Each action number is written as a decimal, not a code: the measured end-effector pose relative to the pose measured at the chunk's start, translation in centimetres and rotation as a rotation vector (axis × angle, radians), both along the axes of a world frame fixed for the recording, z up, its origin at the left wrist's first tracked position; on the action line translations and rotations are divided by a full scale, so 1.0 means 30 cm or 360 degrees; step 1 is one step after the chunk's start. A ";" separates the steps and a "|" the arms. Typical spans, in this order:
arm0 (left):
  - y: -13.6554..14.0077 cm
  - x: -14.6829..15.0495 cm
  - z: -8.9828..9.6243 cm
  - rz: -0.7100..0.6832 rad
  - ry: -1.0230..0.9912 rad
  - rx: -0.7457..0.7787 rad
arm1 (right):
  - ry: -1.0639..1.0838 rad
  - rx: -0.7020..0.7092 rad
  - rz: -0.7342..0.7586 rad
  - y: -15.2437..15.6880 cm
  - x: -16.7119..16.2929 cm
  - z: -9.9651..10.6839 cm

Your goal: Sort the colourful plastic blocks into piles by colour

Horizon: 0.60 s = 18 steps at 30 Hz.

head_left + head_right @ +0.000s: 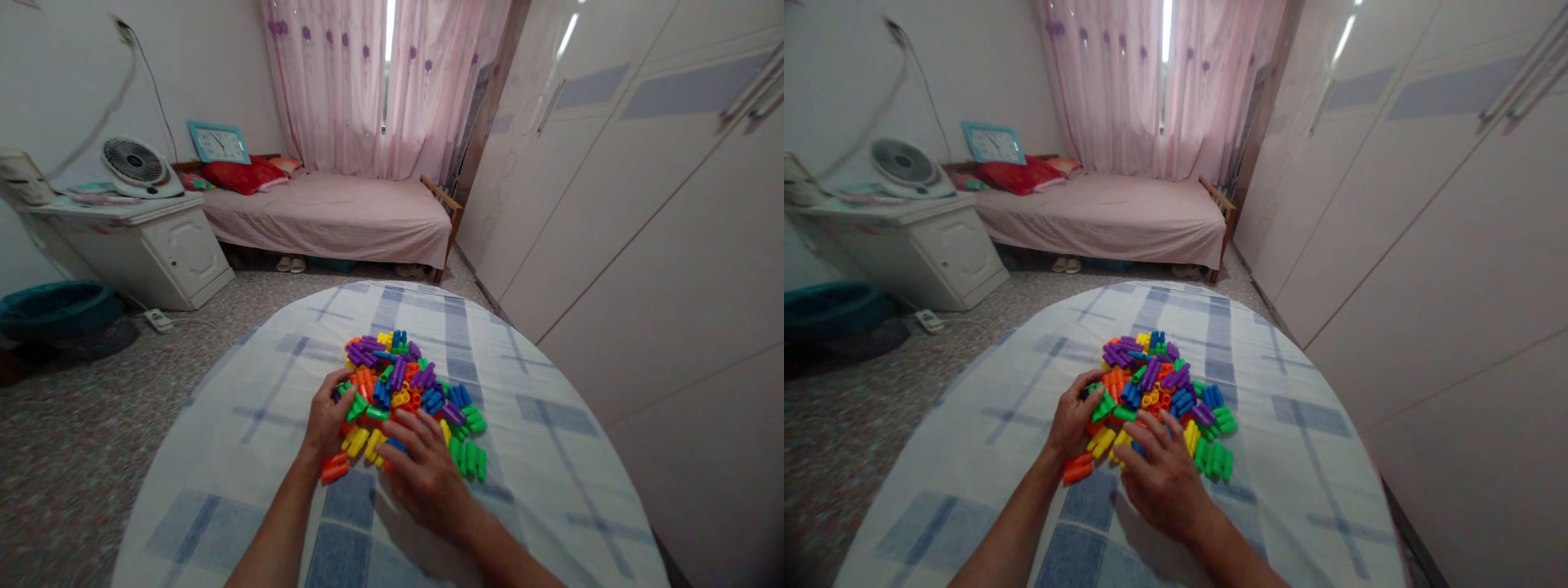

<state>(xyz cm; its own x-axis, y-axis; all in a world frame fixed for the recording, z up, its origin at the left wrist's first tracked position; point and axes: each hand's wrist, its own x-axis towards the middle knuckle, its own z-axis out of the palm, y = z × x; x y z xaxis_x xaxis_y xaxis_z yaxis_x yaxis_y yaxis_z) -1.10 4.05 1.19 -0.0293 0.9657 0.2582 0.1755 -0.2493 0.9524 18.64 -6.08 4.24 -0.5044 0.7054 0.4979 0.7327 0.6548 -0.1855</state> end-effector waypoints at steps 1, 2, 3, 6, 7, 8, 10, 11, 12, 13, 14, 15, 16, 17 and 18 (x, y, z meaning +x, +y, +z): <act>0.001 0.001 -0.005 0.0014 -0.0018 -0.0010 | 0.0084 0.0018 -0.0128 -0.008 0.048 -0.002; 0.001 0.002 -0.010 0.0017 -0.0028 -0.0018 | 0.0217 0.0046 -0.0359 -0.012 0.101 -0.015; 0.002 0.002 -0.014 0.0011 -0.0026 -0.0017 | 0.0346 0.0046 -0.0650 -0.010 0.156 -0.037; 0.004 0.005 -0.023 -0.0041 0.0030 -0.0003 | 0.0547 -0.0064 -0.1366 0.016 0.285 -0.134; 0.003 0.006 -0.025 -0.0056 0.0049 -0.0001 | 0.0565 -0.0132 -0.1448 0.028 0.305 -0.164; 0.003 0.006 -0.026 -0.0068 0.0061 0.0001 | 0.0568 -0.0202 -0.1476 0.040 0.311 -0.187; 0.001 0.008 -0.026 -0.0086 0.0072 0.0003 | 0.0616 -0.0303 -0.1419 0.063 0.286 -0.205; 0.000 0.009 -0.024 -0.0095 0.0077 0.0005 | 0.0675 -0.0342 -0.1352 0.074 0.261 -0.201; -0.001 0.009 -0.023 -0.0103 0.0082 0.0007 | 0.0765 -0.0377 -0.1278 0.085 0.231 -0.190; -0.002 0.010 -0.021 -0.0109 0.0088 0.0010 | 0.0878 -0.0413 -0.1198 0.095 0.201 -0.174; -0.003 0.010 -0.019 -0.0113 0.0096 0.0015 | 0.0999 -0.0449 -0.1126 0.105 0.173 -0.157; -0.004 0.011 -0.016 -0.0116 0.0105 0.0020 | 0.1116 -0.0481 -0.1065 0.114 0.148 -0.140; -0.004 0.011 -0.014 -0.0118 0.0117 0.0026 | 0.1219 -0.0511 -0.1013 0.122 0.127 -0.124; -0.005 0.012 -0.012 -0.0114 0.0129 0.0033 | 0.1307 -0.0536 -0.0976 0.131 0.110 -0.110; -0.005 0.012 -0.010 -0.0106 0.0141 0.0038 | 0.1378 -0.0555 -0.0947 0.139 0.095 -0.098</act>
<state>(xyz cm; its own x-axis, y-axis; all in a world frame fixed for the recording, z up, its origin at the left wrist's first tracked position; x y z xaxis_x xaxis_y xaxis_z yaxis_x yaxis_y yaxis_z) -0.73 3.90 0.88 0.0586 0.9582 0.2801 0.2409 -0.2858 0.9275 21.49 -1.91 1.31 0.3844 0.8900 0.2451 0.4465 0.0531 -0.8932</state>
